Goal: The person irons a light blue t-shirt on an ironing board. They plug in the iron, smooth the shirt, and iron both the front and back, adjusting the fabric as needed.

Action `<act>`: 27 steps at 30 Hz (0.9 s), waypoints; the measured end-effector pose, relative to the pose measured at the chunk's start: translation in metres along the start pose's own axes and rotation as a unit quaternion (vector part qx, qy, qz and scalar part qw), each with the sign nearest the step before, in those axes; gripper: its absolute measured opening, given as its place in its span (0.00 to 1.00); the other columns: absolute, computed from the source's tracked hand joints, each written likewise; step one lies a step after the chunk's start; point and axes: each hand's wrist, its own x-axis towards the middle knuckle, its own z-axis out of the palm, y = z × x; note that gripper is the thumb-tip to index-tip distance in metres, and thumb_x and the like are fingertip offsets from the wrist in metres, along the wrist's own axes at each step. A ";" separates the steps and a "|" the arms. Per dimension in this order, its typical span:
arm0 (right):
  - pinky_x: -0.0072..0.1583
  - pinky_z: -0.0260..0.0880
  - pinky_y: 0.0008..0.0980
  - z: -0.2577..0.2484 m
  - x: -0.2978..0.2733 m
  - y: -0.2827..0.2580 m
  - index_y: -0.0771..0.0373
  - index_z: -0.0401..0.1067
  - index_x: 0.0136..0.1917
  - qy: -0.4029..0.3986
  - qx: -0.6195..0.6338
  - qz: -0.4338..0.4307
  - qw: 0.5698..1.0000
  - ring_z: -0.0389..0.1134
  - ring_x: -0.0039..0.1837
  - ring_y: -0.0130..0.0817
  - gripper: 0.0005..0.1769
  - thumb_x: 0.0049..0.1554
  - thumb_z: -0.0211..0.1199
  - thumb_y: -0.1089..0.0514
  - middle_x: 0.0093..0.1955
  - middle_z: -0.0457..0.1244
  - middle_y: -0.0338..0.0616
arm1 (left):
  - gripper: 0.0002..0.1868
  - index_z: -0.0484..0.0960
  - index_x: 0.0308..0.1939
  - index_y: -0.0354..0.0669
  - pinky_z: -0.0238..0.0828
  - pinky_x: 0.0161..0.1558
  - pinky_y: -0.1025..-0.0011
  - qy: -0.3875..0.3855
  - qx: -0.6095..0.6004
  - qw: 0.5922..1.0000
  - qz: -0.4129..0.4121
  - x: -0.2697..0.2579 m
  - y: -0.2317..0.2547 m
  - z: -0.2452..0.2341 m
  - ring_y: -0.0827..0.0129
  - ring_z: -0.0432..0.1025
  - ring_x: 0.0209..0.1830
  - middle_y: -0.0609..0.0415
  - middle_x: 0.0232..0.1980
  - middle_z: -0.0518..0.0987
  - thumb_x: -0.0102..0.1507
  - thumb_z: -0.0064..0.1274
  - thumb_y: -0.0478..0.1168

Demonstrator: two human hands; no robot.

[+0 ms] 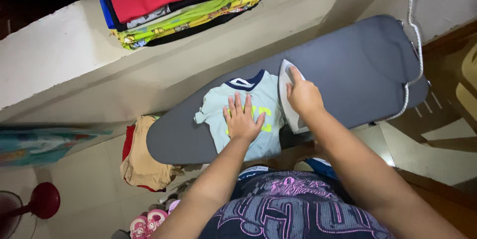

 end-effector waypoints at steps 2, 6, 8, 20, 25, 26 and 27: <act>0.49 0.71 0.59 0.000 -0.009 0.002 0.48 0.58 0.76 -0.014 -0.013 0.001 1.000 0.70 0.45 0.67 0.30 0.61 0.58 0.49 0.41 0.68 0.65 | 0.46 0.56 0.79 0.52 0.27 0.74 0.40 -0.003 0.006 1.000 -0.003 0.000 0.000 0.000 0.44 0.36 0.83 0.40 0.83 0.42 0.62 0.44 0.68; 0.49 0.72 0.59 -0.003 -0.061 0.008 0.44 0.56 0.77 -0.055 -0.033 0.011 0.998 0.71 0.44 0.67 0.33 0.60 0.58 0.48 0.41 0.68 0.65 | 0.46 0.55 0.79 0.53 0.26 0.75 0.40 -0.019 0.000 1.000 -0.011 0.001 0.002 -0.003 0.44 0.35 0.83 0.42 0.83 0.42 0.62 0.44 0.68; 0.49 0.72 0.59 -0.004 -0.063 0.009 0.43 0.56 0.77 -0.062 -0.037 0.018 0.997 0.71 0.44 0.66 0.34 0.60 0.58 0.49 0.40 0.68 0.65 | 0.46 0.55 0.79 0.54 0.26 0.75 0.40 -0.019 0.003 1.000 -0.012 0.000 0.002 -0.002 0.44 0.35 0.83 0.42 0.83 0.42 0.62 0.44 0.68; 0.49 0.72 0.59 -0.008 -0.044 0.010 0.42 0.58 0.76 -0.032 -0.053 0.023 0.998 0.71 0.45 0.66 0.30 0.62 0.58 0.49 0.43 0.68 0.65 | 0.46 0.54 0.80 0.55 0.28 0.75 0.40 -0.031 -0.006 0.999 -0.011 -0.001 0.004 -0.009 0.45 0.36 0.83 0.43 0.84 0.43 0.62 0.43 0.68; 0.50 0.72 0.58 -0.014 -0.077 0.014 0.44 0.58 0.77 -0.027 -0.059 0.054 0.996 0.71 0.45 0.65 0.31 0.62 0.57 0.49 0.43 0.68 0.65 | 0.46 0.53 0.79 0.54 0.28 0.75 0.40 -0.024 0.005 1.000 -0.009 0.000 0.003 -0.005 0.45 0.36 0.83 0.42 0.83 0.42 0.62 0.43 0.68; 0.50 0.72 0.58 -0.013 -0.070 0.015 0.44 0.58 0.77 -0.019 -0.055 0.050 0.997 0.71 0.45 0.65 0.31 0.62 0.57 0.50 0.43 0.68 0.65 | 0.46 0.54 0.79 0.53 0.28 0.75 0.40 -0.019 0.004 1.000 -0.006 0.000 0.001 -0.003 0.45 0.36 0.83 0.42 0.83 0.42 0.62 0.44 0.68; 0.51 0.72 0.58 -0.013 -0.055 0.016 0.44 0.59 0.77 -0.010 -0.051 0.046 0.998 0.71 0.46 0.66 0.30 0.62 0.57 0.50 0.43 0.68 0.65 | 0.46 0.54 0.80 0.53 0.28 0.75 0.40 -0.012 0.000 1.000 -0.004 0.001 0.001 -0.001 0.45 0.36 0.83 0.42 0.83 0.42 0.63 0.43 0.68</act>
